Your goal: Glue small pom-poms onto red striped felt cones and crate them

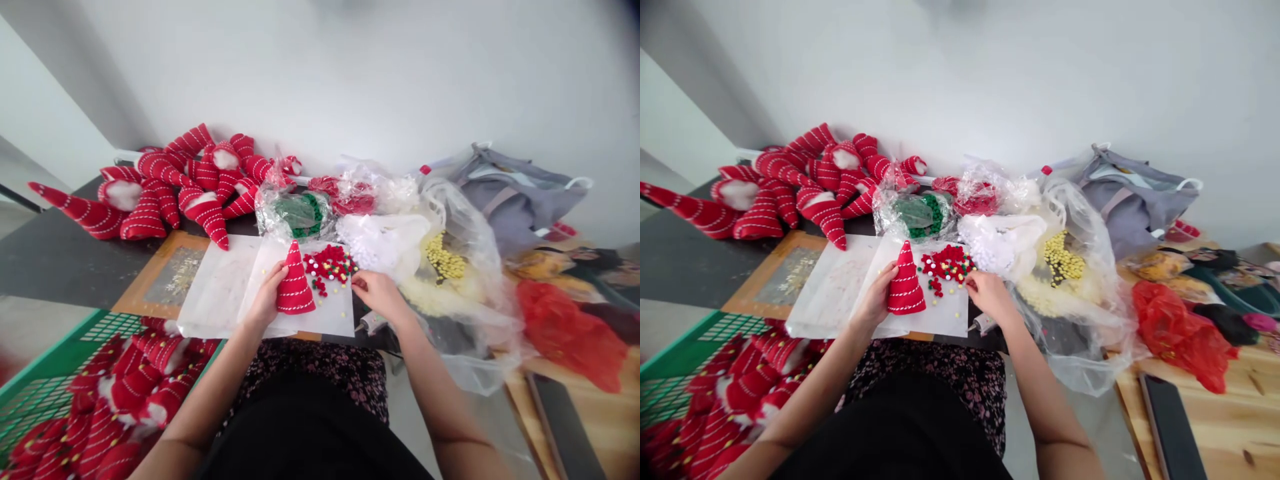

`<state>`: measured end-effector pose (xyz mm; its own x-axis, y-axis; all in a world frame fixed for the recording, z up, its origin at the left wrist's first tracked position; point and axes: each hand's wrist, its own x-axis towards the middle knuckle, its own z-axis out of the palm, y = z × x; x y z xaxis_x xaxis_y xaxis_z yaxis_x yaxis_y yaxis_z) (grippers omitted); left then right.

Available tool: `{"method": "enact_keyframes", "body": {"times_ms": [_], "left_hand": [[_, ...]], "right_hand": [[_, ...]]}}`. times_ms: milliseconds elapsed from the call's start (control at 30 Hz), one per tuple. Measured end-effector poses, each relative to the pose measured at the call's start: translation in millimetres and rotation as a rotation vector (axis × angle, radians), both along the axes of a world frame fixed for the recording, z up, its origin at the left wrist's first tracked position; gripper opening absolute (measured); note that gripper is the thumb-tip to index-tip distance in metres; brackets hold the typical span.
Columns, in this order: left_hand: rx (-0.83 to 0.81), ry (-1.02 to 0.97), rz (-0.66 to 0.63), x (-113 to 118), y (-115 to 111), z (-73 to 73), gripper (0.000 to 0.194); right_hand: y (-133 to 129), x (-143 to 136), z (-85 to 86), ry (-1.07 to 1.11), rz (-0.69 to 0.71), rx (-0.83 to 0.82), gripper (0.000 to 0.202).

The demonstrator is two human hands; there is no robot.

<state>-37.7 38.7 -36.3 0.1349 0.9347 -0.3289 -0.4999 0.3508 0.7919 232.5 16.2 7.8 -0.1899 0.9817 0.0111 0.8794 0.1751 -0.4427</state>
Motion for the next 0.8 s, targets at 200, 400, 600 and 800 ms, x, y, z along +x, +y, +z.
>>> {"method": "enact_keyframes", "body": {"times_ms": [200, 400, 600, 800], "left_hand": [[0.055, 0.061, 0.004, 7.9, -3.8, 5.2, 0.039], [0.122, 0.145, 0.002, 10.3, -10.5, 7.5, 0.035], [0.196, 0.173, -0.022, 11.2, -11.9, 3.5, 0.034], [0.061, 0.123, 0.044, 3.4, -6.8, 4.5, 0.036]], "right_hand": [[-21.3, -62.1, 23.9, 0.419, 0.244, 0.25, 0.011], [-9.4, -88.8, 21.3, 0.3, 0.275, 0.36, 0.016], [0.5, -98.8, 12.9, 0.221, 0.326, 0.36, 0.019], [16.3, -58.0, 11.1, 0.156, 0.134, 0.259, 0.018]]}}
